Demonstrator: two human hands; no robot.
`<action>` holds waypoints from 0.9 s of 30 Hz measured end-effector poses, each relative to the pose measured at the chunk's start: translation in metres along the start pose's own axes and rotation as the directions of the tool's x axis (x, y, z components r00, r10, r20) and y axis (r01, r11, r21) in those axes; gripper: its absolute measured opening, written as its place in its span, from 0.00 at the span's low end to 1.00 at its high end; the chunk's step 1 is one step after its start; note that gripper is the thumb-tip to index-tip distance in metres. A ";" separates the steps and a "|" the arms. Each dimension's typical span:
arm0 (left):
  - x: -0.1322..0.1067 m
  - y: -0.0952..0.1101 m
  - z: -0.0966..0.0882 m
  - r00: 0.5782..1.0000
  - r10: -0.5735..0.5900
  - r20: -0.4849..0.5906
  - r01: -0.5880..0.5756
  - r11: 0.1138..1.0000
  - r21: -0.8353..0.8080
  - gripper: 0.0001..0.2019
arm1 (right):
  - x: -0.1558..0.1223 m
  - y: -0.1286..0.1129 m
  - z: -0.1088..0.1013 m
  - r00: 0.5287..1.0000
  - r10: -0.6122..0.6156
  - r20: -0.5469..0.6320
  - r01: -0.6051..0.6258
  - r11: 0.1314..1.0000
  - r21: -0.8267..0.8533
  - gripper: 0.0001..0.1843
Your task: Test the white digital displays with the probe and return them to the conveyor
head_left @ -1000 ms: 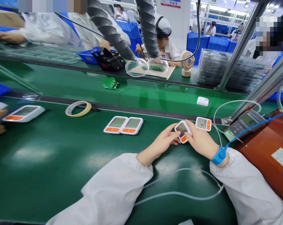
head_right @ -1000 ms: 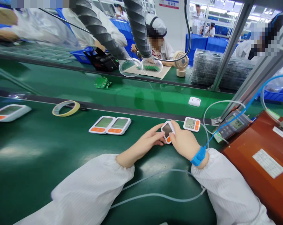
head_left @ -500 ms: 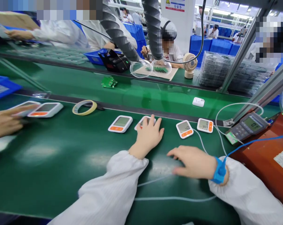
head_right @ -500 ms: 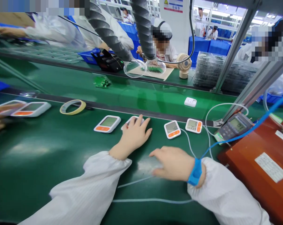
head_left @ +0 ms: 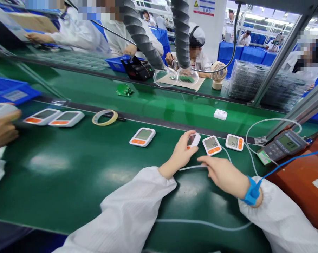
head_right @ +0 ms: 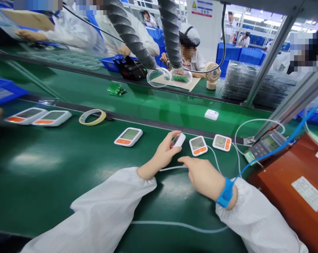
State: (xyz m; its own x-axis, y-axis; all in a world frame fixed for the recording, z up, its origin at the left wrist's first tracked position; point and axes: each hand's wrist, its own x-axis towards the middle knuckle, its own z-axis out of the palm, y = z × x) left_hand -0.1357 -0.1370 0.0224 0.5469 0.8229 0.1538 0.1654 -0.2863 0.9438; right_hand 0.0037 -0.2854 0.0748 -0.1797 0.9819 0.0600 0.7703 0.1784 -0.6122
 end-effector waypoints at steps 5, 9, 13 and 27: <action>-0.024 0.012 0.028 0.973 -0.106 0.204 0.228 0.549 -0.804 0.27 | 0.001 0.009 -0.020 0.961 -0.036 -0.276 0.027 0.999 -0.035 0.30; -0.040 0.012 0.047 0.940 -0.102 0.325 0.339 0.371 -0.865 0.25 | 0.003 0.013 -0.022 0.943 -0.009 -0.332 -0.009 0.999 -0.051 0.13; -0.041 0.010 0.048 0.938 -0.096 0.334 0.346 0.340 -0.874 0.23 | 0.004 0.013 -0.022 0.953 0.056 -0.297 -0.065 0.998 -0.022 0.09; -0.037 0.010 0.046 0.949 -0.036 0.314 0.307 0.350 -0.885 0.25 | 0.004 0.022 -0.012 0.940 -0.091 -0.328 0.033 0.983 -0.180 0.13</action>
State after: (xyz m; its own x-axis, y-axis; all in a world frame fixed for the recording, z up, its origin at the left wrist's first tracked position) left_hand -0.1165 -0.1932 0.0127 0.7707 0.6369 0.0195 -0.5009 0.5867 0.6364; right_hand 0.0273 -0.2764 0.0705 -0.0385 0.9279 0.3710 0.8616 0.2189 -0.4580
